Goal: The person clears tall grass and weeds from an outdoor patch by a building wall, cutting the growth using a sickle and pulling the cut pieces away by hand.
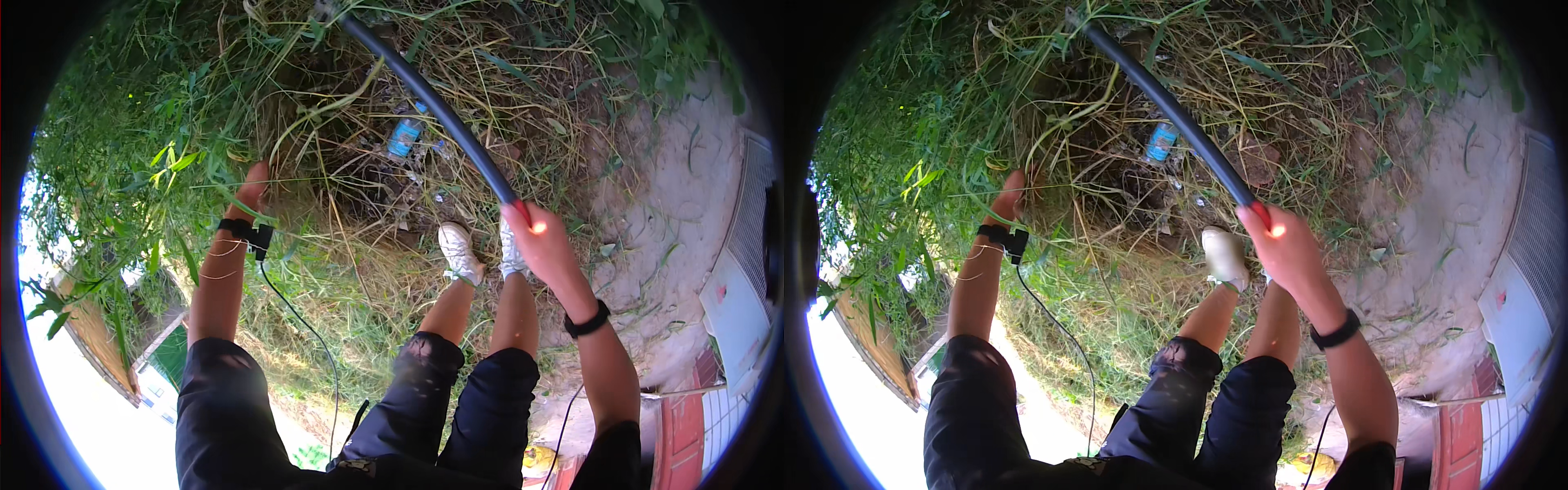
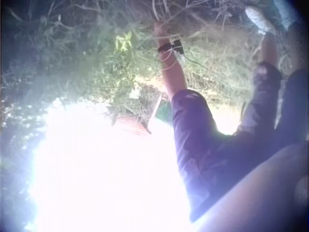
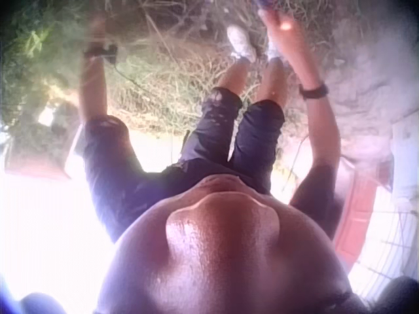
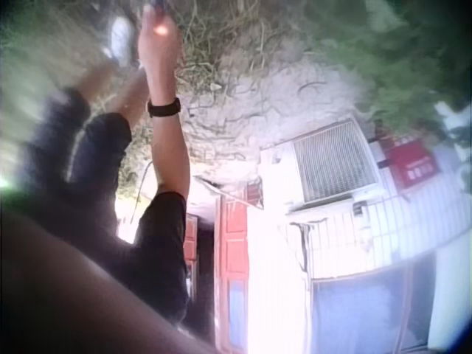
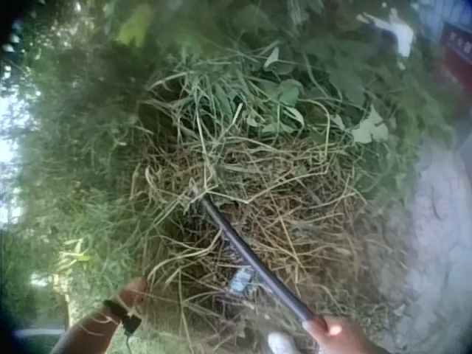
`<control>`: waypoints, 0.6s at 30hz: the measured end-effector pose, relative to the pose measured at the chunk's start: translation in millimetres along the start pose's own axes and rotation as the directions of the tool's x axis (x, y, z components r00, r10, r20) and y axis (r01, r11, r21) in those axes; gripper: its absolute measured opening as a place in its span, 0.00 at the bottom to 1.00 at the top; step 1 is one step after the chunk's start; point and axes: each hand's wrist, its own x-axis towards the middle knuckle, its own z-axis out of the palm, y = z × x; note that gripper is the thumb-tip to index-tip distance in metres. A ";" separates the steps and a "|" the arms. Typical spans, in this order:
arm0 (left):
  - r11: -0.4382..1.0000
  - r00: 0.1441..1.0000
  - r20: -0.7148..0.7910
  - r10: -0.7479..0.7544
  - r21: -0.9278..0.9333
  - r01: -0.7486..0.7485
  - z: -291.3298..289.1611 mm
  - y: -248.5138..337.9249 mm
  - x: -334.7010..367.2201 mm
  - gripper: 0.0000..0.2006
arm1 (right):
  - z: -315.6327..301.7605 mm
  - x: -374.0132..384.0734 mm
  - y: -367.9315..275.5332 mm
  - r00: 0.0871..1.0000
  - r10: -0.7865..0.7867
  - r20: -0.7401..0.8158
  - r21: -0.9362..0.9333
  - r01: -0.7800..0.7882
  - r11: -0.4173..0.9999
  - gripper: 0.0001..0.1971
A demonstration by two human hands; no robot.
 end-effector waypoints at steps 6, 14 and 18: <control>0.962 0.983 -0.146 -0.108 -0.264 0.067 41.9 -6.5 -10.7 0.23 | 73.3 138.1 -96.1 0.994 0.006 0.111 -0.172 0.013 0.985 0.32; 0.925 0.987 0.069 0.148 -0.363 -0.113 52.0 -46.6 21.3 0.24 | 126.9 211.1 -91.9 0.998 -0.057 0.041 -0.260 0.066 0.963 0.25; 0.924 0.993 0.041 0.111 -0.372 -0.088 -37.7 -62.8 14.5 0.25 | 87.7 106.3 39.7 0.998 -0.060 0.009 -0.184 0.061 0.981 0.26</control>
